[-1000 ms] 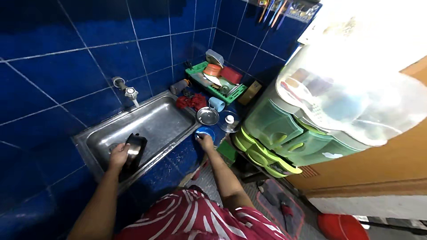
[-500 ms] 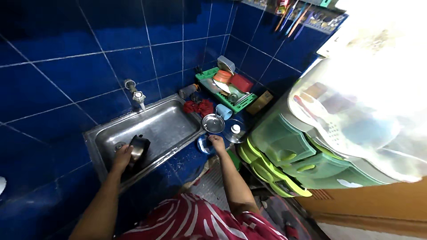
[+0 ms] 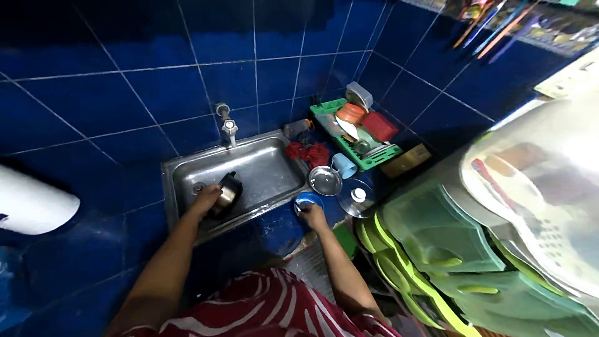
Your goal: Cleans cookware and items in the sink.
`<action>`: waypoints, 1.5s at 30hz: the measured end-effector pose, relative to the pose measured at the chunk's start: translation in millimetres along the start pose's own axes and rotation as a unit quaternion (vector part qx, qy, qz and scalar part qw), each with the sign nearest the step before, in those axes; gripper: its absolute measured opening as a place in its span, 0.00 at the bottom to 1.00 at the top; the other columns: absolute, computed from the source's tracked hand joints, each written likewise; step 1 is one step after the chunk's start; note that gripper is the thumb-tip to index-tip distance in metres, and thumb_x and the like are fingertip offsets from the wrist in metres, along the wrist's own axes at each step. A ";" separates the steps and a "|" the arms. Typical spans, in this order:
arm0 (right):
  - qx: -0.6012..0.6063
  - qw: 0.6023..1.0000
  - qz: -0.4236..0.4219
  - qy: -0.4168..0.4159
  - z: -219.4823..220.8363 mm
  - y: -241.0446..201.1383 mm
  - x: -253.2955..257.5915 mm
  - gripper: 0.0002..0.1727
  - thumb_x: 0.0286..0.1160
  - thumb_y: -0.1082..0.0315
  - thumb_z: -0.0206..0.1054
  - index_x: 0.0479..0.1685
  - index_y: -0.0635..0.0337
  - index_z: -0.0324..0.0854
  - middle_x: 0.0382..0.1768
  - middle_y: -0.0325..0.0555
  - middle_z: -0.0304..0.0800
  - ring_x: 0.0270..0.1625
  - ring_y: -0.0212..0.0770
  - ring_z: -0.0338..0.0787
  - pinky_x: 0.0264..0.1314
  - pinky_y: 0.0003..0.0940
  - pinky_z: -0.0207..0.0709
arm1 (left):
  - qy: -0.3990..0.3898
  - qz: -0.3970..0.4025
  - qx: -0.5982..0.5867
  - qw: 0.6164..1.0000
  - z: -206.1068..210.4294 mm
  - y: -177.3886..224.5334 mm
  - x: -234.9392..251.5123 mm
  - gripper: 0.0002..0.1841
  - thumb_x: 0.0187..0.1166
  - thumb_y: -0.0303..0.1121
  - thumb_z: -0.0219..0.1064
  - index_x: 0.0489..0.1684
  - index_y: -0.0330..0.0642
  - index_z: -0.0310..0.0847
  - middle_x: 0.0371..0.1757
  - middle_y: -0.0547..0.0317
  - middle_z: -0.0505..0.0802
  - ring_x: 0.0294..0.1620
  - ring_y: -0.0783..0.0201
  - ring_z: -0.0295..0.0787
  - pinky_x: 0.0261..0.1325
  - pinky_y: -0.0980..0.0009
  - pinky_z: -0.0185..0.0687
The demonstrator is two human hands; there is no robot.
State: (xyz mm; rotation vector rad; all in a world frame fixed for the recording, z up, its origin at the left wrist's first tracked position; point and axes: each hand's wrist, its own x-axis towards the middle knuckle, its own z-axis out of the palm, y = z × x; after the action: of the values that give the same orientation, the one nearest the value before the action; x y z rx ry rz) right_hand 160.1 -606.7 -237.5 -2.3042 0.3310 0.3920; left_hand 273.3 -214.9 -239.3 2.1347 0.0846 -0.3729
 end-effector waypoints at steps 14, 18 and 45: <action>0.379 0.912 -0.078 0.139 -25.1 -57.2 33.5 0.17 0.82 0.67 0.69 0.63 0.70 0.86 0.62 0.58 0.91 0.65 0.44 0.89 0.71 0.43 0.80 | 0.139 0.074 -0.120 0.980 55.8 59.5 12.6 0.23 0.82 0.50 0.69 0.21 0.41 0.76 0.23 0.63 0.77 0.27 0.68 0.72 0.38 0.63 0.73; 0.274 0.932 -0.203 0.121 -6.8 -112.1 44.8 0.21 0.89 0.67 0.58 0.74 0.66 0.80 0.75 0.57 0.83 0.77 0.44 0.83 0.84 0.40 0.73 | 0.154 0.127 -0.093 0.975 60.8 83.1 4.8 0.23 0.80 0.48 0.71 0.17 0.43 0.74 0.19 0.68 0.74 0.22 0.71 0.69 0.34 0.67 0.70; 0.141 0.831 -0.441 0.308 47.2 -133.5 10.5 0.24 0.89 0.65 0.50 0.69 0.68 0.85 0.75 0.57 0.84 0.83 0.54 0.78 0.90 0.51 0.65 | 0.300 0.196 0.087 0.929 55.1 150.8 -54.5 0.29 0.79 0.60 0.66 0.25 0.39 0.86 0.24 0.52 0.87 0.29 0.55 0.84 0.40 0.48 0.77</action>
State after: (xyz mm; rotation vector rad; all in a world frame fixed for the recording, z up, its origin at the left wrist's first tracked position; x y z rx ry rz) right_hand 208.2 -483.2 -186.3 -1.9617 -0.3712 -0.8240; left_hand 239.1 -340.4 -130.4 2.3051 -0.0285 0.5332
